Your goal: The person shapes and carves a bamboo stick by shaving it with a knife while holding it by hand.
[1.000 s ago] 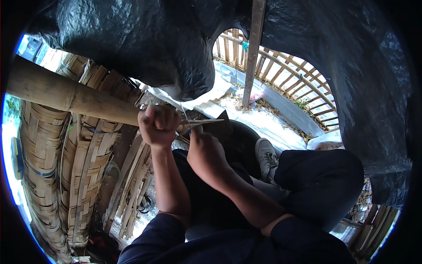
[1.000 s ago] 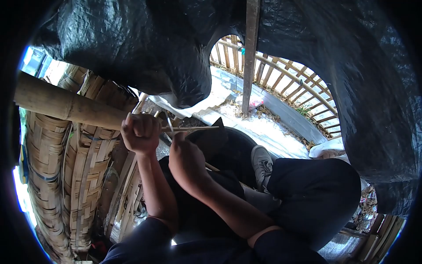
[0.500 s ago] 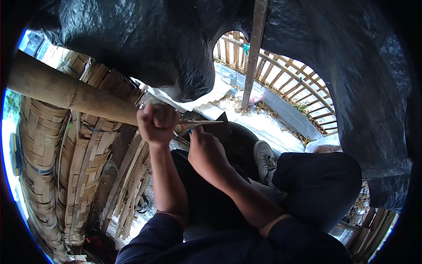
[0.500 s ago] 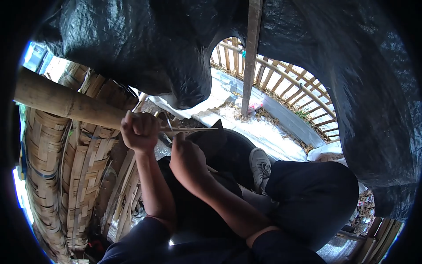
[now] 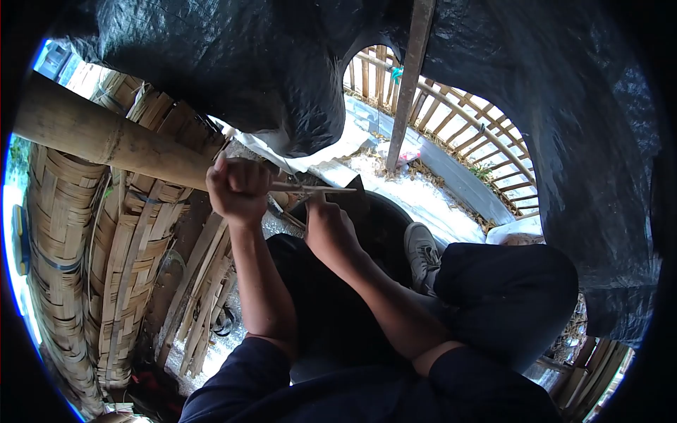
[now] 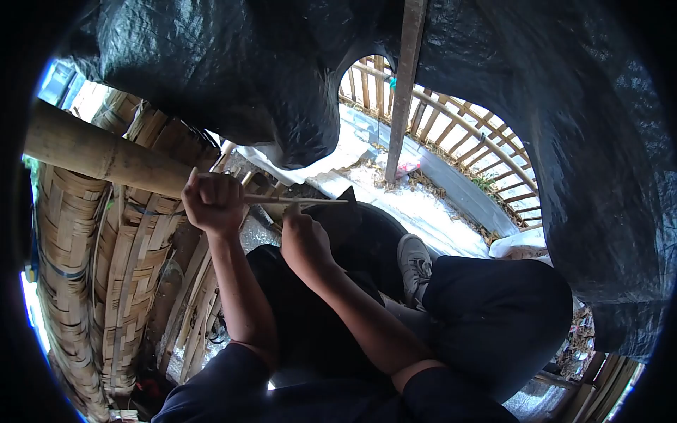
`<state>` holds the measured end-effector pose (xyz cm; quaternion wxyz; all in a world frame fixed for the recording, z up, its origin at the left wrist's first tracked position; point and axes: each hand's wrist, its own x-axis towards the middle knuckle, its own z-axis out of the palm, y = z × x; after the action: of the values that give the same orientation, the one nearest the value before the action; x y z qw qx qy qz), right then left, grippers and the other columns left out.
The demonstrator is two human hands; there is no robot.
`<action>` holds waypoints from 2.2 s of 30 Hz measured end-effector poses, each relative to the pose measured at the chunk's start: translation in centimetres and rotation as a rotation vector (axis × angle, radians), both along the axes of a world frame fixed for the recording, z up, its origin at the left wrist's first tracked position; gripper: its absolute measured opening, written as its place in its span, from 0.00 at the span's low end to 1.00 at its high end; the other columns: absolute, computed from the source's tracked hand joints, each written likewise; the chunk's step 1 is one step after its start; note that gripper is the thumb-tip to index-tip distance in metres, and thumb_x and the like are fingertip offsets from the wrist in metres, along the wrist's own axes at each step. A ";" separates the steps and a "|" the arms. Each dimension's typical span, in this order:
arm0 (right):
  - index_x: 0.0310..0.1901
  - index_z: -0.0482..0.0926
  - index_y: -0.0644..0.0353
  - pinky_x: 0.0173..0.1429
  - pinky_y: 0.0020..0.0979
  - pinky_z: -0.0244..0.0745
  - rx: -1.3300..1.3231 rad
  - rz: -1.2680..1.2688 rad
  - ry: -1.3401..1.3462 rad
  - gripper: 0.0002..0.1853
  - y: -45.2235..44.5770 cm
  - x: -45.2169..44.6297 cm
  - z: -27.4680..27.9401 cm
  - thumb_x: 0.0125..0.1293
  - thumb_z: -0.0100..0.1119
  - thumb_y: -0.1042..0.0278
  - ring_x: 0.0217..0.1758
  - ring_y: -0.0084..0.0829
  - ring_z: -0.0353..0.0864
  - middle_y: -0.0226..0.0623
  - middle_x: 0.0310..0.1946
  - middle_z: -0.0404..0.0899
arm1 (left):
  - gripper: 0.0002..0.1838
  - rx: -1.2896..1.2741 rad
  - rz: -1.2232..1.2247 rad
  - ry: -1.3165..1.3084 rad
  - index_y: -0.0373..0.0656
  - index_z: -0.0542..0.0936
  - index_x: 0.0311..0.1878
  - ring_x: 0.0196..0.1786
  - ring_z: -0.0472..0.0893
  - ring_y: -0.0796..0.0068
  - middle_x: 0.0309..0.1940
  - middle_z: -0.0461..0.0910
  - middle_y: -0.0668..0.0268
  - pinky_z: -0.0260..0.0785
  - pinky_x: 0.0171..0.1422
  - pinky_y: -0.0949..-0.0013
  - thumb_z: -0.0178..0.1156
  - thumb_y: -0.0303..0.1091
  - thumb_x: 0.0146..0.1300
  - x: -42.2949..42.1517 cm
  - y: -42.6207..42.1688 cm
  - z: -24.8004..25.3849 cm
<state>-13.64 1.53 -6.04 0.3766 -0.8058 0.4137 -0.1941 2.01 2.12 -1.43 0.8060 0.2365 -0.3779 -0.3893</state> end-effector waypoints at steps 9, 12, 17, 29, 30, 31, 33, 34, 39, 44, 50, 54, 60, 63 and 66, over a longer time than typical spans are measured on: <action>0.42 0.68 0.72 0.33 0.44 0.81 -0.011 -0.022 0.049 0.11 -0.7 -0.8 0.9 0.58 0.52 0.78 0.30 0.51 0.84 0.54 0.22 0.80 | 0.26 -0.015 -0.041 -0.058 0.52 0.53 0.14 0.12 0.45 0.80 0.08 0.47 0.76 0.41 0.17 0.71 0.41 0.46 0.72 -2.3 -0.6 0.6; 0.36 0.68 0.71 0.31 0.45 0.79 0.042 0.007 0.062 0.05 1.0 -1.2 5.0 0.62 0.50 0.78 0.29 0.54 0.83 0.57 0.22 0.79 | 0.28 -0.018 -0.071 -0.060 0.52 0.52 0.13 0.11 0.45 0.80 0.08 0.47 0.75 0.41 0.16 0.71 0.40 0.46 0.72 -1.2 -0.4 0.3; 0.37 0.69 0.72 0.34 0.44 0.80 0.005 -0.061 0.106 0.06 -0.6 -1.2 1.6 0.63 0.50 0.76 0.32 0.55 0.83 0.58 0.24 0.79 | 0.28 -0.028 -0.053 -0.080 0.52 0.52 0.12 0.11 0.46 0.81 0.07 0.47 0.75 0.40 0.15 0.71 0.38 0.45 0.72 -2.8 -0.4 0.8; 0.39 0.70 0.71 0.41 0.45 0.81 0.203 0.066 0.271 0.06 -0.5 -2.4 4.6 0.62 0.48 0.77 0.37 0.53 0.84 0.58 0.30 0.81 | 0.30 -0.037 -0.130 -0.018 0.46 0.54 0.10 0.11 0.50 0.79 0.08 0.49 0.74 0.40 0.16 0.72 0.46 0.43 0.71 -1.8 -0.7 0.4; 0.39 0.70 0.70 0.41 0.45 0.81 0.195 0.024 0.272 0.06 -0.6 -1.9 4.4 0.62 0.49 0.77 0.38 0.53 0.84 0.58 0.30 0.81 | 0.30 -0.052 -0.135 -0.046 0.47 0.53 0.10 0.11 0.50 0.80 0.08 0.49 0.75 0.40 0.16 0.72 0.44 0.42 0.72 -2.7 -0.7 0.8; 0.39 0.70 0.70 0.42 0.45 0.81 0.180 -0.017 0.276 0.06 -0.8 -1.7 4.0 0.62 0.49 0.77 0.38 0.53 0.84 0.58 0.31 0.81 | 0.30 -0.073 -0.138 -0.071 0.48 0.52 0.11 0.11 0.50 0.81 0.08 0.49 0.75 0.40 0.16 0.72 0.42 0.42 0.72 -3.4 -0.7 1.1; 0.39 0.71 0.70 0.41 0.45 0.81 0.154 -0.005 0.269 0.06 -1.0 -1.9 3.2 0.62 0.49 0.77 0.38 0.53 0.84 0.58 0.30 0.81 | 0.30 -0.063 -0.131 -0.087 0.47 0.53 0.11 0.11 0.51 0.81 0.08 0.49 0.75 0.40 0.17 0.73 0.42 0.42 0.72 -3.3 -0.7 1.1; 0.38 0.71 0.70 0.41 0.45 0.81 0.134 0.004 0.252 0.06 -1.1 -2.0 3.1 0.62 0.49 0.77 0.38 0.52 0.84 0.58 0.30 0.81 | 0.30 -0.069 -0.142 -0.067 0.47 0.53 0.11 0.11 0.51 0.80 0.08 0.49 0.75 0.40 0.16 0.73 0.43 0.42 0.72 -2.6 -0.7 0.7; 0.37 0.72 0.71 0.41 0.45 0.81 0.175 -0.045 0.319 0.06 -0.9 -1.7 2.3 0.59 0.51 0.78 0.36 0.54 0.84 0.59 0.29 0.81 | 0.29 -0.049 -0.154 -0.129 0.50 0.53 0.11 0.09 0.48 0.81 0.06 0.49 0.75 0.40 0.13 0.73 0.42 0.45 0.72 -4.0 -0.8 1.1; 0.33 0.73 0.74 0.41 0.47 0.79 0.159 0.000 0.266 0.06 -2.5 -4.1 1.8 0.60 0.51 0.78 0.36 0.56 0.83 0.62 0.28 0.80 | 0.27 -0.094 -0.210 0.018 0.48 0.55 0.14 0.11 0.51 0.80 0.08 0.49 0.75 0.41 0.16 0.72 0.45 0.42 0.72 -3.0 -1.1 0.8; 0.37 0.71 0.73 0.37 0.49 0.78 0.129 -0.032 0.086 0.08 -1.1 -0.4 -0.9 0.66 0.50 0.74 0.33 0.59 0.82 0.63 0.24 0.78 | 0.28 -0.063 -0.080 -0.076 0.52 0.52 0.12 0.10 0.46 0.81 0.07 0.49 0.75 0.40 0.14 0.72 0.37 0.45 0.73 -1.4 -0.8 0.2; 0.40 0.69 0.72 0.38 0.46 0.81 0.131 -0.027 0.085 0.08 -0.2 -0.2 2.3 0.59 0.51 0.78 0.34 0.54 0.84 0.58 0.24 0.80 | 0.27 -0.067 -0.057 -0.023 0.52 0.53 0.12 0.11 0.44 0.81 0.07 0.48 0.75 0.39 0.15 0.71 0.37 0.44 0.72 -0.3 -0.5 0.0; 0.38 0.69 0.69 0.35 0.49 0.79 0.180 -0.153 0.124 0.09 -0.8 0.0 -7.8 0.70 0.46 0.70 0.33 0.57 0.83 0.62 0.26 0.79 | 0.27 0.003 0.000 -0.008 0.51 0.51 0.13 0.12 0.42 0.80 0.08 0.47 0.75 0.37 0.16 0.70 0.36 0.46 0.71 0.0 -0.1 0.1; 0.38 0.69 0.70 0.36 0.51 0.78 0.241 -0.125 0.049 0.09 -1.4 -0.6 -6.7 0.70 0.47 0.71 0.33 0.58 0.82 0.61 0.26 0.79 | 0.27 0.011 0.025 0.016 0.51 0.52 0.13 0.12 0.43 0.80 0.08 0.47 0.75 0.37 0.16 0.71 0.36 0.46 0.71 0.3 -0.7 0.0; 0.38 0.69 0.73 0.37 0.51 0.77 0.169 -0.024 -0.125 0.08 -0.3 0.2 -0.5 0.66 0.49 0.74 0.34 0.58 0.81 0.62 0.25 0.78 | 0.27 -0.024 -0.044 0.003 0.51 0.53 0.13 0.12 0.43 0.80 0.07 0.48 0.74 0.37 0.15 0.71 0.35 0.44 0.71 -0.1 -0.5 0.2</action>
<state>-13.43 1.20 -6.55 0.4661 -0.7523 0.4140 -0.2129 1.91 1.61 -1.25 0.8006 0.2180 -0.3865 -0.4026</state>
